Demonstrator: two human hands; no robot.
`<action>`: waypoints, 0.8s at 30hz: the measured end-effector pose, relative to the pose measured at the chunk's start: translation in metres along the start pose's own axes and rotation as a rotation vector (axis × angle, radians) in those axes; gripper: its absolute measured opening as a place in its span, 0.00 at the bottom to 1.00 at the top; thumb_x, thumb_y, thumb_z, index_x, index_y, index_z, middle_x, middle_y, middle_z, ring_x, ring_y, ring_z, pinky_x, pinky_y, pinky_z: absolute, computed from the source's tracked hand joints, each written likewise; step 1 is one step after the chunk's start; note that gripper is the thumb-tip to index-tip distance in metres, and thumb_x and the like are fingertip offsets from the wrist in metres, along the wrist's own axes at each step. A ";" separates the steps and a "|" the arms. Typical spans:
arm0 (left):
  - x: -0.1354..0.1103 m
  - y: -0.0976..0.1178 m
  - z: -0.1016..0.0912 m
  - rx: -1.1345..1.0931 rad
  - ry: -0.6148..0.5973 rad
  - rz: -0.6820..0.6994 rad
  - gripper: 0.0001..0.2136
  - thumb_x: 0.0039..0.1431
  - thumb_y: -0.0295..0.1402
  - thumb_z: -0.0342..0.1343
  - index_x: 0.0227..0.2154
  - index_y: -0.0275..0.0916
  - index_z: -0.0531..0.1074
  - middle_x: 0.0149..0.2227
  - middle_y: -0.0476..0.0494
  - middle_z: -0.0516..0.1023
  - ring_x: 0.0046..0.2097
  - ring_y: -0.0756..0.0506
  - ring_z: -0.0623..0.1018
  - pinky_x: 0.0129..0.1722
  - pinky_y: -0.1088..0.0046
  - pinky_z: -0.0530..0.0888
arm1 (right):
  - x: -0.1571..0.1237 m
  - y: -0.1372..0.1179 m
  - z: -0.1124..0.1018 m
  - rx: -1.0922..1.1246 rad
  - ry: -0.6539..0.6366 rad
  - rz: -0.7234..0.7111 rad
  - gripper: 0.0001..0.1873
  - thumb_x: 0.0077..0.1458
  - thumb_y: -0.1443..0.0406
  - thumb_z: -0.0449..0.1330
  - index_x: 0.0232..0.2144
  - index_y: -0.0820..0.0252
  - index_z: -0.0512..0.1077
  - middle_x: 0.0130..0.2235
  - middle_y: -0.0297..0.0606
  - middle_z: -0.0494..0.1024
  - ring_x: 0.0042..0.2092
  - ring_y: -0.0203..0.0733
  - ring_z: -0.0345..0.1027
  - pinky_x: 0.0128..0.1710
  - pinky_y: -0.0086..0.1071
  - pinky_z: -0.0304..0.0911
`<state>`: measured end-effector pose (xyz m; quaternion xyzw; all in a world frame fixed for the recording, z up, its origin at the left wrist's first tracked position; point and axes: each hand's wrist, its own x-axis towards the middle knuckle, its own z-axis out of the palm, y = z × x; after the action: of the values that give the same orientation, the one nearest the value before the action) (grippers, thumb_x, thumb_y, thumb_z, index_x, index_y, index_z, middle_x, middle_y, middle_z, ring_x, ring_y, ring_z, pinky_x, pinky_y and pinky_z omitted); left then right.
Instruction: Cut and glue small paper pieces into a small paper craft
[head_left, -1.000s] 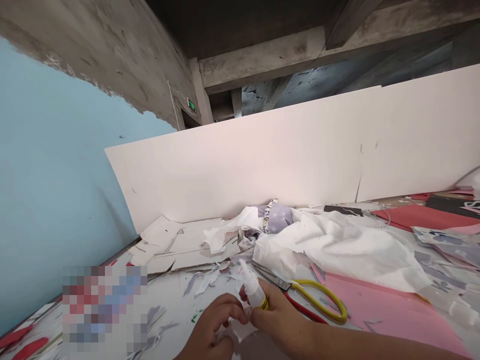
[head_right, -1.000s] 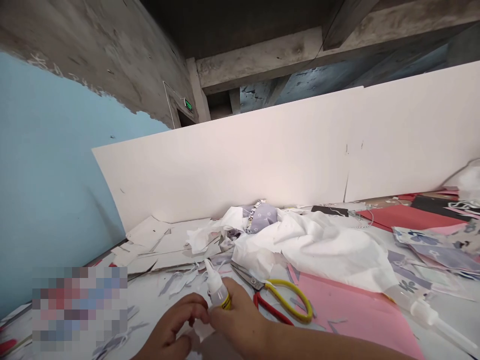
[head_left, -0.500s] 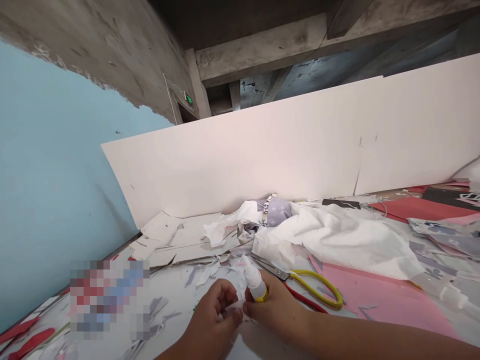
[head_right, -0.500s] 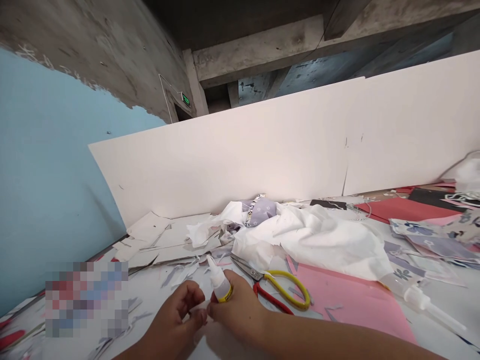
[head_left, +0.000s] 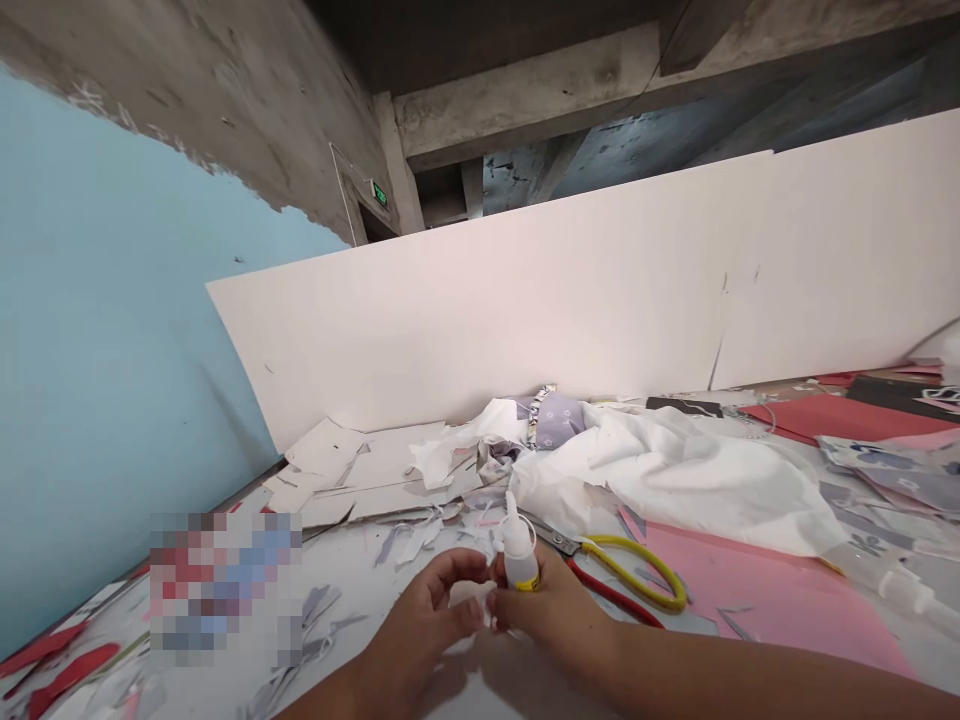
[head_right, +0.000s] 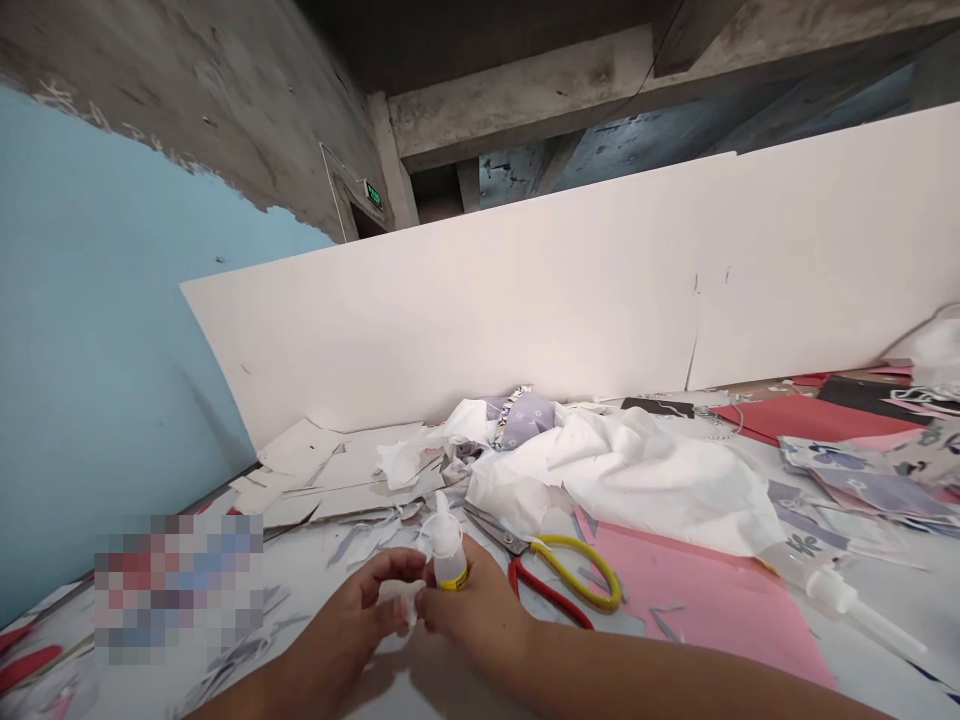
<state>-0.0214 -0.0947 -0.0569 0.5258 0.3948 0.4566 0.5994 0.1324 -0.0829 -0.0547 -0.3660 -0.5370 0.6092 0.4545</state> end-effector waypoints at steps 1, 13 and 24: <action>-0.001 0.000 0.001 -0.004 -0.020 -0.023 0.19 0.39 0.38 0.65 0.35 0.37 0.70 0.33 0.44 0.75 0.33 0.48 0.73 0.33 0.73 0.67 | -0.001 -0.001 0.001 0.012 0.006 0.006 0.09 0.33 0.72 0.56 0.20 0.60 0.59 0.16 0.25 0.64 0.22 0.32 0.59 0.25 0.28 0.55; 0.002 -0.001 0.004 0.185 0.190 0.015 0.12 0.39 0.30 0.62 0.17 0.37 0.61 0.17 0.51 0.71 0.21 0.53 0.67 0.23 0.79 0.61 | -0.001 0.002 0.001 0.071 -0.043 -0.048 0.13 0.35 0.71 0.60 0.26 0.60 0.61 0.22 0.27 0.68 0.25 0.35 0.64 0.26 0.29 0.59; -0.001 -0.007 0.003 0.205 0.152 0.025 0.12 0.48 0.38 0.58 0.25 0.39 0.60 0.17 0.53 0.69 0.22 0.51 0.70 0.23 0.77 0.61 | 0.003 -0.003 -0.005 -0.037 0.058 -0.020 0.10 0.38 0.69 0.59 0.24 0.59 0.60 0.20 0.25 0.64 0.22 0.32 0.61 0.23 0.28 0.61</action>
<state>-0.0174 -0.0965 -0.0630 0.5530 0.4769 0.4599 0.5052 0.1362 -0.0781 -0.0528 -0.3864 -0.5383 0.5840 0.4689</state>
